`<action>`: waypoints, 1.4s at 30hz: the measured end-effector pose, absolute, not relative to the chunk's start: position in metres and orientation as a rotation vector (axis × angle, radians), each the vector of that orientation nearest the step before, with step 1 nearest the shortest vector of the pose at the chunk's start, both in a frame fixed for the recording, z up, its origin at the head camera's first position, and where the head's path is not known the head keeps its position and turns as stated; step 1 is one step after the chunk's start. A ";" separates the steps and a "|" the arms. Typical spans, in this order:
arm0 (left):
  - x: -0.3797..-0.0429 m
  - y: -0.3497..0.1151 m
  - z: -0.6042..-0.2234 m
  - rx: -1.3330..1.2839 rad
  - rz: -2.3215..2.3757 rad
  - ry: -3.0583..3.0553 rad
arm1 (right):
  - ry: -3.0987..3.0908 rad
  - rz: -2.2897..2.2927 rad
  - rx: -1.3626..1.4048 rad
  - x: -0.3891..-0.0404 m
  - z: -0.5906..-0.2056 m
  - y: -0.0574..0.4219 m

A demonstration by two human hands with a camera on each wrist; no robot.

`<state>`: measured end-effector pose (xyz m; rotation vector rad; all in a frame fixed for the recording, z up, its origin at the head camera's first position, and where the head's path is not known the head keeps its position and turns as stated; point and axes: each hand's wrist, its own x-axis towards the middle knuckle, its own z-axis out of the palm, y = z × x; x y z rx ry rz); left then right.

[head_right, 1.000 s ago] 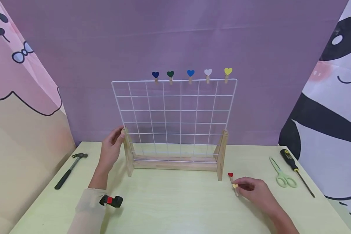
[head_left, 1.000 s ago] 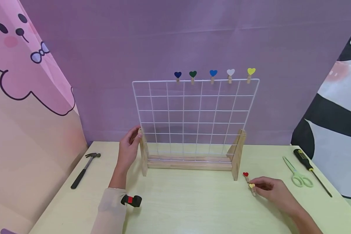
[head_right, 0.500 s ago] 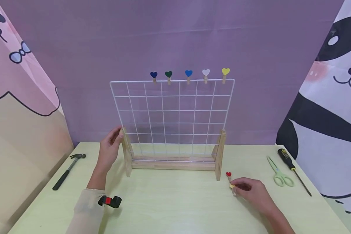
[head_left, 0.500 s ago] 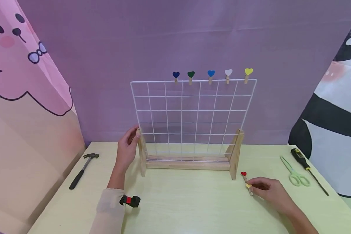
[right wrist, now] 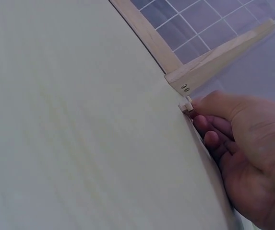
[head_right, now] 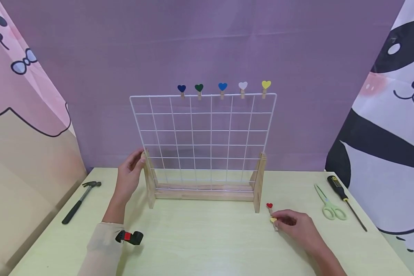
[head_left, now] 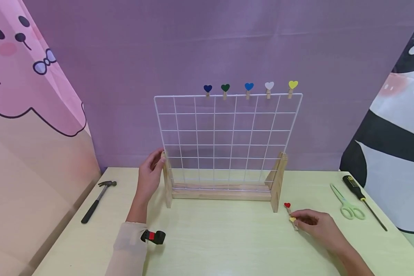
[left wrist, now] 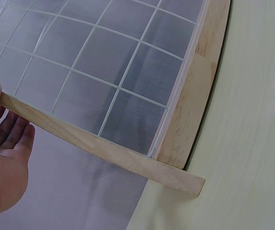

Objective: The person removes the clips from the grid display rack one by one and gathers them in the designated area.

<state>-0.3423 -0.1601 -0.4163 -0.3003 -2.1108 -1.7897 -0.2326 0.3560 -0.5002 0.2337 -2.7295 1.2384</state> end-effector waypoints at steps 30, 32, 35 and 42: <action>-0.340 -0.163 -0.418 -0.318 -1.808 -2.086 | -2.561 1.449 0.217 -0.235 -0.441 0.353; -0.340 -0.162 -0.418 -0.320 -1.808 -2.081 | -2.530 1.468 0.239 -0.237 -0.428 0.351; -0.341 -0.161 -0.417 -0.325 -1.810 -2.072 | -2.478 1.468 0.257 -0.239 -0.408 0.349; -0.344 -0.160 -0.418 -0.325 -1.799 -2.084 | -2.390 1.479 0.273 -0.244 -0.363 0.340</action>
